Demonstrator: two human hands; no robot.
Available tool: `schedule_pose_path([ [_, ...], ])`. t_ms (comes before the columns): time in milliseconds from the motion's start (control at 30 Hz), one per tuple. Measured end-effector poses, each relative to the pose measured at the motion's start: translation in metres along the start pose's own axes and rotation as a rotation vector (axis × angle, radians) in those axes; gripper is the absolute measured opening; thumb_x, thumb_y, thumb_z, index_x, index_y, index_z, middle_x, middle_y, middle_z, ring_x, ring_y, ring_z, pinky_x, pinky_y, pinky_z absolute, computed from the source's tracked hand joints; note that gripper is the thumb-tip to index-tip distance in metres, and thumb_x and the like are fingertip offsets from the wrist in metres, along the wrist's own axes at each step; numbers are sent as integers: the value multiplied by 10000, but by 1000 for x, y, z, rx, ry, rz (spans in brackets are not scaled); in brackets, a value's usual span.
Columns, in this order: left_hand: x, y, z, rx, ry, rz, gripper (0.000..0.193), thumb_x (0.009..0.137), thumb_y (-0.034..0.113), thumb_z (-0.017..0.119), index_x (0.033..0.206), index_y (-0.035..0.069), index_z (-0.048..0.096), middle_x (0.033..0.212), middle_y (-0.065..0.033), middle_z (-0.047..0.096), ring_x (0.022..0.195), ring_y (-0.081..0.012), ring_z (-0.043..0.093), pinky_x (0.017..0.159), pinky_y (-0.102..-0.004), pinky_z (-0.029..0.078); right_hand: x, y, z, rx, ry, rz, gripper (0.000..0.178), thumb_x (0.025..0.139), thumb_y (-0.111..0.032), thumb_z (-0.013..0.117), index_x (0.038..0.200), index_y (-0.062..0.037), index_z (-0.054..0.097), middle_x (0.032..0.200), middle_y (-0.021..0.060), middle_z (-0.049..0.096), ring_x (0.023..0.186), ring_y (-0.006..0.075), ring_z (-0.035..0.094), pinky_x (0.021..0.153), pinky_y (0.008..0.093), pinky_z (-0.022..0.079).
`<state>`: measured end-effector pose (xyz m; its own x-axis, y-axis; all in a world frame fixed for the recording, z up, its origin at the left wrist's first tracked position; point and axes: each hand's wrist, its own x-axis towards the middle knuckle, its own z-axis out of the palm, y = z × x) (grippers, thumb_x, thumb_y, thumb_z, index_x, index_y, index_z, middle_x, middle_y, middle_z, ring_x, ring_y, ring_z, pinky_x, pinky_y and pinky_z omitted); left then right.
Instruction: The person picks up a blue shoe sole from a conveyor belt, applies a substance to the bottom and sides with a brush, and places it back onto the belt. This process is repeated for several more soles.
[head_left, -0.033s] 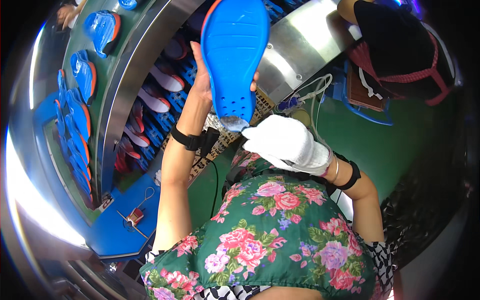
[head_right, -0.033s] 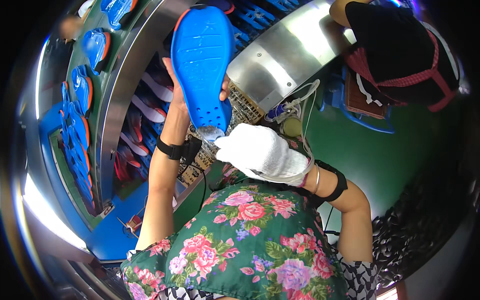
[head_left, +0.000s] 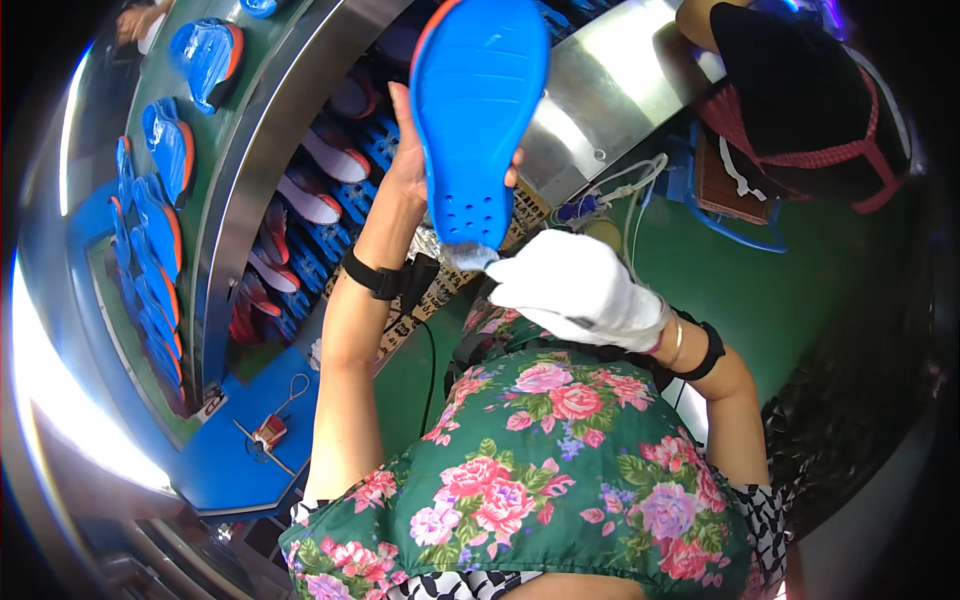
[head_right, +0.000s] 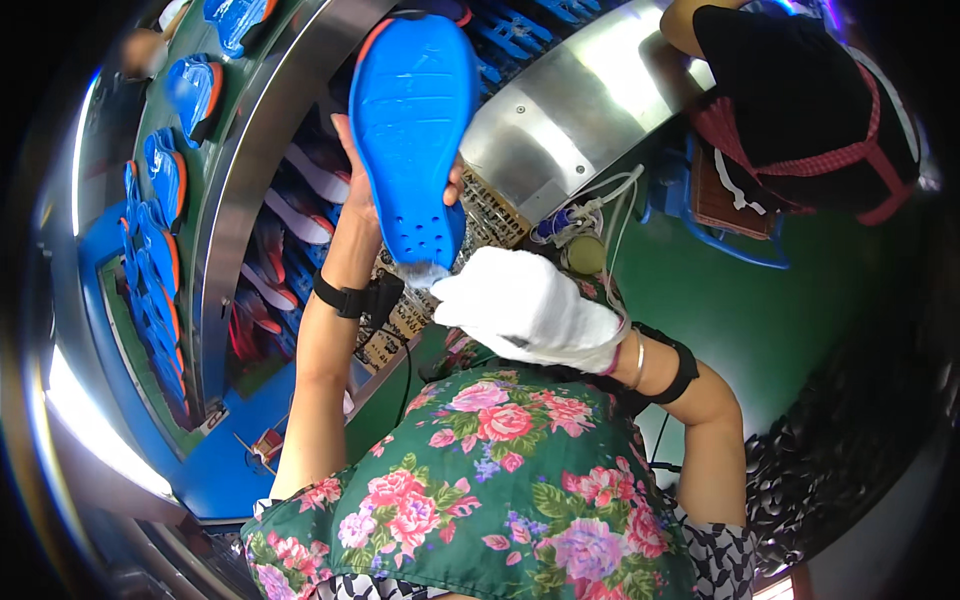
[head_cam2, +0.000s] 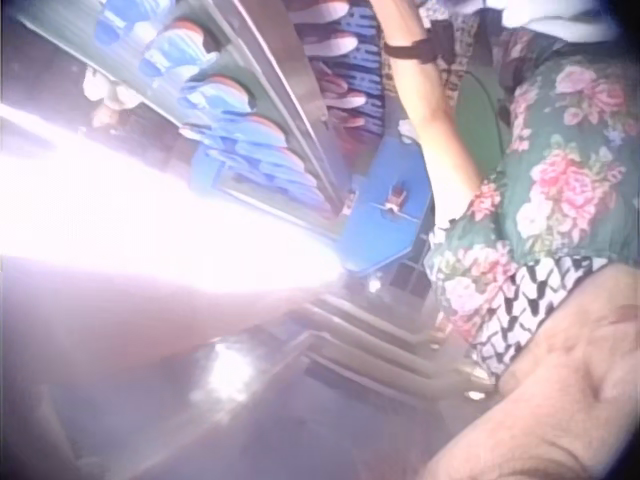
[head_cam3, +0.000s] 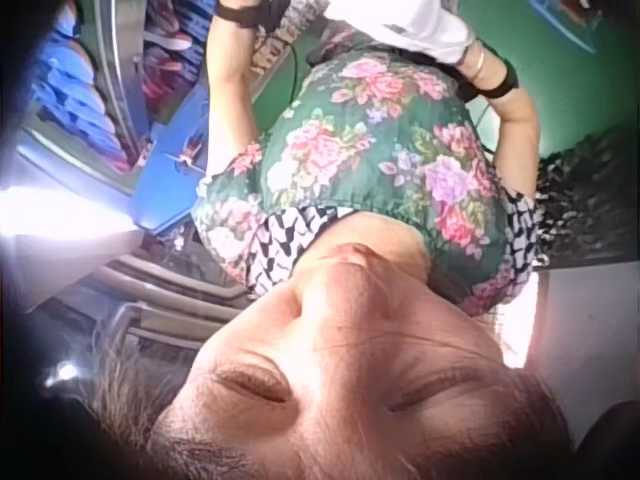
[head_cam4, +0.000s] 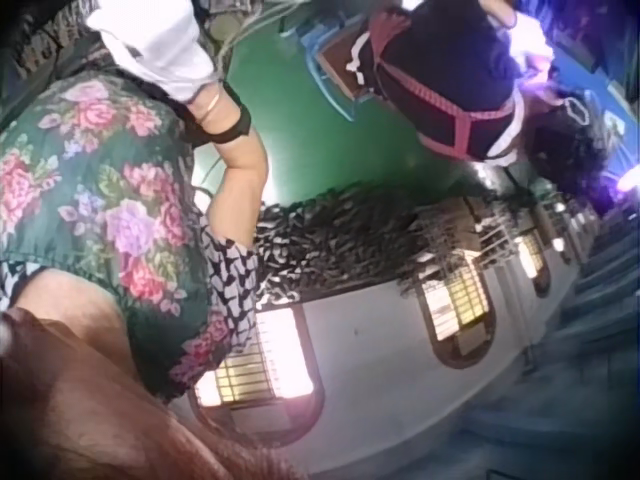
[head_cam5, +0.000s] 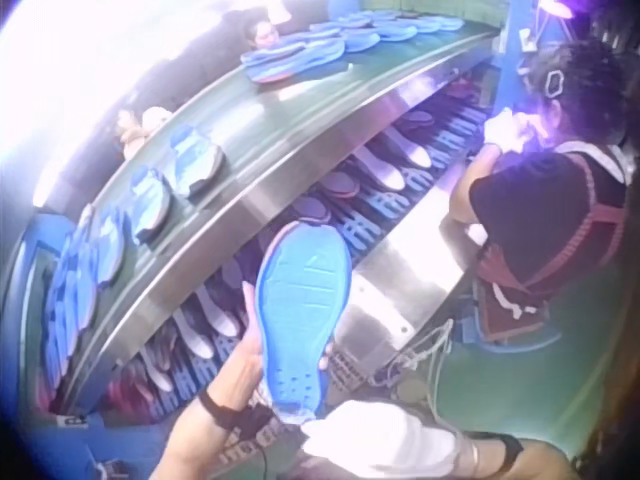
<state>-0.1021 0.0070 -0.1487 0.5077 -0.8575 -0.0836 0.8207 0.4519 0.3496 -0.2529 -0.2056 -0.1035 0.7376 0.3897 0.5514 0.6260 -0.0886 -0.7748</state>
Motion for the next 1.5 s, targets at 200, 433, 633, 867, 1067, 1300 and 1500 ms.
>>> schedule_pose_path([
  [200,7,4,-11,91,180,-147,1302,690,1020,272,1510,23,434,1217,-269,660,961,-451,699,853,-578,587,9,8,-18,78,40,88,236,770,-11,819,998,-58,777,968,110,759,818,269,710,725,369,567],
  [433,-4,-41,-32,-101,210,-52,900,986,758,338,1432,-8,497,1243,-219,669,1000,-388,709,857,-540,604,3,5,-41,639,402,725,178,849,40,753,1025,26,776,1027,109,773,928,151,717,857,303,569],
  [633,-12,-88,-21,24,583,119,460,1086,327,493,1410,2,520,1329,-157,640,1188,-305,648,1046,-482,530,5,33,-49,149,348,438,195,839,27,774,1034,12,772,1032,144,766,964,202,728,858,320,575],
  [867,-46,-80,-25,203,557,-51,439,1046,255,583,1362,-44,527,1223,-239,666,979,-378,722,810,-441,646,-4,33,-43,140,347,379,115,820,-90,796,933,-78,790,942,92,771,884,239,739,794,373,588],
  [1067,-34,-81,7,-177,311,143,920,933,726,512,1510,12,447,1439,-254,566,1172,-439,654,1003,-587,543,-7,25,-40,-15,419,237,159,784,-66,796,942,-74,780,941,100,765,875,277,723,783,386,577],
  [1300,-46,-101,-22,-288,226,219,912,878,608,643,1546,33,406,1491,-197,538,1328,-387,553,1146,-547,417,-1,18,-51,-70,443,175,186,806,-63,792,988,-41,762,980,107,765,867,294,724,782,390,571],
  [1500,-18,-107,11,-451,103,168,897,915,679,599,1566,93,406,1561,-157,477,1418,-377,464,1191,-569,346,27,0,-65,-206,427,58,152,790,-7,793,938,-26,763,958,116,761,810,267,719,719,363,560],
])
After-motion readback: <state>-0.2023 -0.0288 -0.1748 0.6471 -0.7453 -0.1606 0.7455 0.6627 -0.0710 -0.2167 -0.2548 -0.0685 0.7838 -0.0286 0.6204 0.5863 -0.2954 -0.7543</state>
